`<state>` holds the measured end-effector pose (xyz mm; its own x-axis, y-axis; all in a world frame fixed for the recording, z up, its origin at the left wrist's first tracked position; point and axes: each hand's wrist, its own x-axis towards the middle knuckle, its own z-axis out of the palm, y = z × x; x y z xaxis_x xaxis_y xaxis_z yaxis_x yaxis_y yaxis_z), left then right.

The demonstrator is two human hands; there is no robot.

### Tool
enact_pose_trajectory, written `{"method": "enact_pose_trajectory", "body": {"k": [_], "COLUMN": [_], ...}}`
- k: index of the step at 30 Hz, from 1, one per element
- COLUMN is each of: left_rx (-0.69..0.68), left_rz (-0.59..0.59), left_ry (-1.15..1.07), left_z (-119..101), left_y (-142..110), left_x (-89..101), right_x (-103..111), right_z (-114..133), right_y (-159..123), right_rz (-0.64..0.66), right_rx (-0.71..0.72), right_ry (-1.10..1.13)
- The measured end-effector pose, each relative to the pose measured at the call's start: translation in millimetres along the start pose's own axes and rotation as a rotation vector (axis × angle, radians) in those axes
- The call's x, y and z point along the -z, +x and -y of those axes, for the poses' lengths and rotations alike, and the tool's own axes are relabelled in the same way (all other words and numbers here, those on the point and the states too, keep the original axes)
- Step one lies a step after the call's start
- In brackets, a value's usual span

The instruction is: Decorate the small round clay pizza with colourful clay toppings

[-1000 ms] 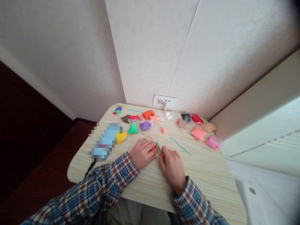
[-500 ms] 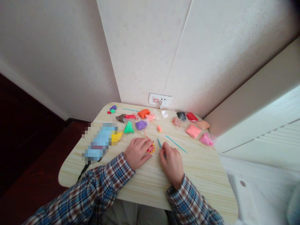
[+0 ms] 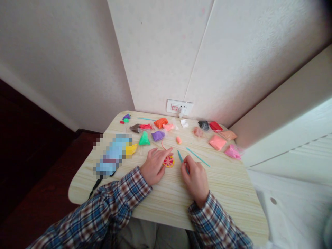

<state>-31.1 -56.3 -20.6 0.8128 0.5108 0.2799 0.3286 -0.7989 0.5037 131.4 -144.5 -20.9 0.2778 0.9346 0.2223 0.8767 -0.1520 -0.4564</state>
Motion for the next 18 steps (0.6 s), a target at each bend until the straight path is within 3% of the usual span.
{"method": "enact_pose_trajectory", "body": {"k": [9,18], "left_rx": [0.030,-0.149], "left_rz": [-0.026,-0.044], "left_ry": [0.144,0.274], "left_z": [0.5,1.6], "left_y": [2.2,-0.2], "left_x": [0.0,-2.5], "right_x": [-3.9,-3.1], "right_z": [4.5,4.4], "right_y": [-2.0,-0.1], "right_rz": [0.051,0.026], "right_rx": [0.054,0.058], "right_ry": [-0.100,-0.162]}}
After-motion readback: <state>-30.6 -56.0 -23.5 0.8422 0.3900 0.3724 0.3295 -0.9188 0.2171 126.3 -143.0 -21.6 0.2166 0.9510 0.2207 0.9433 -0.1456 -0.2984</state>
